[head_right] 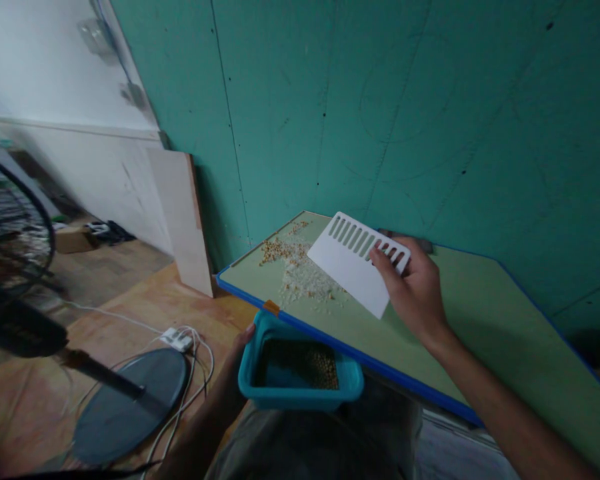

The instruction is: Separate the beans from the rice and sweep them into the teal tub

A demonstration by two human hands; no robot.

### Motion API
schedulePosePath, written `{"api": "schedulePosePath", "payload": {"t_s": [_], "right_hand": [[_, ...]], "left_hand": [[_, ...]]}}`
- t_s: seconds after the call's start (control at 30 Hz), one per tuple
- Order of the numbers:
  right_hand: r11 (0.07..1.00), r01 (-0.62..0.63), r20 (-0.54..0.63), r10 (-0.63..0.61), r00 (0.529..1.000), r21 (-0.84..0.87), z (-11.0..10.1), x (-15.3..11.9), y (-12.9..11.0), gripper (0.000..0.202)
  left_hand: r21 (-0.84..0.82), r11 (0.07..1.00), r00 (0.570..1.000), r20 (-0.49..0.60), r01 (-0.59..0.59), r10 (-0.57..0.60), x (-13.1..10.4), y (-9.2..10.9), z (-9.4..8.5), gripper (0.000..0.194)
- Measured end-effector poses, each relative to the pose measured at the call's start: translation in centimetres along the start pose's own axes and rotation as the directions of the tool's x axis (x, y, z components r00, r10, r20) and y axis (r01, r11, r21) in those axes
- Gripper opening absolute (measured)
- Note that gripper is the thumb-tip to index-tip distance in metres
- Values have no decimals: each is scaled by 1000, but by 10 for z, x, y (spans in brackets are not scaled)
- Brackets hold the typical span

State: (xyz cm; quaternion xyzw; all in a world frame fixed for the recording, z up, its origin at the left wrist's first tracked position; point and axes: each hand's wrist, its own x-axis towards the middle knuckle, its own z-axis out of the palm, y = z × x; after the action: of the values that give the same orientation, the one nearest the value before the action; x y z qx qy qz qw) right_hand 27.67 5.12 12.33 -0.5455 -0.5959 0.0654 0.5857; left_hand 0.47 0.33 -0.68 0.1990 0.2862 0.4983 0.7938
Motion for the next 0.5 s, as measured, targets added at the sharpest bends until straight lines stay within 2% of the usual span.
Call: {"api": "schedulePosePath", "payload": {"t_s": [0.13, 0.27, 0.37, 0.5], "right_hand": [[988, 141, 85, -136, 987, -55, 28, -3, -29, 26], [956, 287, 273, -261, 926, -62, 54, -27, -54, 23], [942, 333, 351, -302, 887, -32, 65, -40, -56, 20], [965, 262, 390, -235, 891, -18, 73, -43, -41, 20]], "left_hand": [[28, 998, 998, -17, -52, 52, 1, 4, -8, 64], [35, 998, 998, -19, -57, 58, 2, 7, -12, 65], [40, 997, 998, -27, -59, 61, 3, 8, -14, 65], [39, 997, 997, -24, -70, 71, 3, 9, -15, 67]]}}
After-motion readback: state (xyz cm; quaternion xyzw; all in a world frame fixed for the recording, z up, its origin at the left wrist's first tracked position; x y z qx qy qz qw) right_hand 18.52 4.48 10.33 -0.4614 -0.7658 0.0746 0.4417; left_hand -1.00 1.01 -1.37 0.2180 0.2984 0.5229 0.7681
